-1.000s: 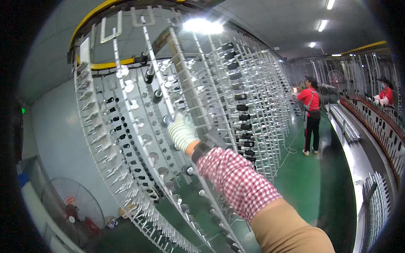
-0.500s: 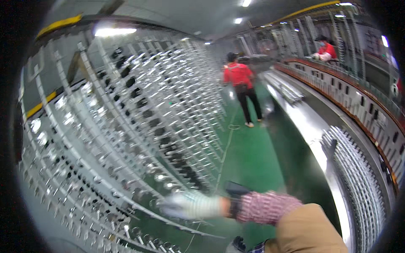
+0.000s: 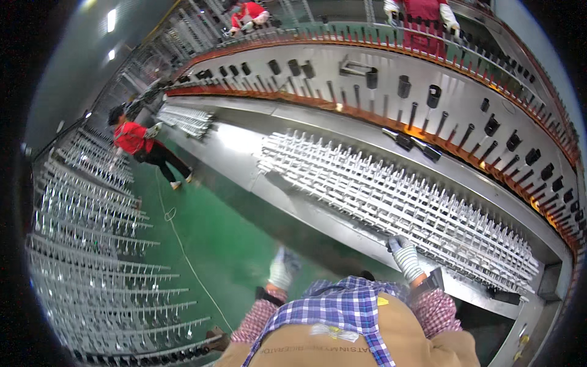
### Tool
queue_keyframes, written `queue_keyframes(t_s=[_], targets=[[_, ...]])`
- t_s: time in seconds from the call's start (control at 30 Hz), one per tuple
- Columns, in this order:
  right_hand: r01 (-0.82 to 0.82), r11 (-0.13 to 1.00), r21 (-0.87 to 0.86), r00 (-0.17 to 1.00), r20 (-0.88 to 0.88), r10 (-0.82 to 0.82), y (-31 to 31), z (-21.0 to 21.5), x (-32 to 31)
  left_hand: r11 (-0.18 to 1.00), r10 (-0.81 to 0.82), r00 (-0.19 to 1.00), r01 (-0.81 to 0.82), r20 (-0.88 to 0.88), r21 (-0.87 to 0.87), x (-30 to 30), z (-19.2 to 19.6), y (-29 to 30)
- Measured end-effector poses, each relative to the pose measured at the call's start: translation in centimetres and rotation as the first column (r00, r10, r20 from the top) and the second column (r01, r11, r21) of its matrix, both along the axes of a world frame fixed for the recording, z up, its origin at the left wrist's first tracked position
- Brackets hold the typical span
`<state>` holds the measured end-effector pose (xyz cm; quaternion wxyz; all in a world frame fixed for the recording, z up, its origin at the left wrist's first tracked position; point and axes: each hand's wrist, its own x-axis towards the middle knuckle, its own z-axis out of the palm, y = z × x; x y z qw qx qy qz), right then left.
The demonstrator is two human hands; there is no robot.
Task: Sort and place black cylindrical parts onto a conveyor or production line.
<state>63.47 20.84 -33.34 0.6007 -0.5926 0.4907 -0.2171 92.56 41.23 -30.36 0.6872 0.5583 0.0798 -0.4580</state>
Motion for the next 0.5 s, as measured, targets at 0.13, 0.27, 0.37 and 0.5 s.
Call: queue_keyframes(t_s=[0.13,0.27,0.37,0.5], targets=[[0.127,0.967,0.22,0.992,-0.039,-0.121,0.6,-2.2,-0.1,0.99,-0.088,0.877,0.128,0.471,-0.054,11.0,4.7,-12.6],[0.285,0.903,0.322,0.958,-0.101,-0.267,2.4,-0.9,1.9,0.919,-0.386,0.644,0.33,0.66,0.216,23.3,6.2,-22.7],[0.492,0.815,0.307,0.871,-0.154,-0.467,2.4,0.4,5.1,0.639,-0.766,0.128,0.267,0.63,0.722,30.9,-2.3,-28.9],[0.523,0.824,0.218,0.852,-0.136,-0.505,2.5,4.4,11.9,0.289,-0.943,-0.145,0.085,0.299,0.954,33.7,-12.2,-33.2]])
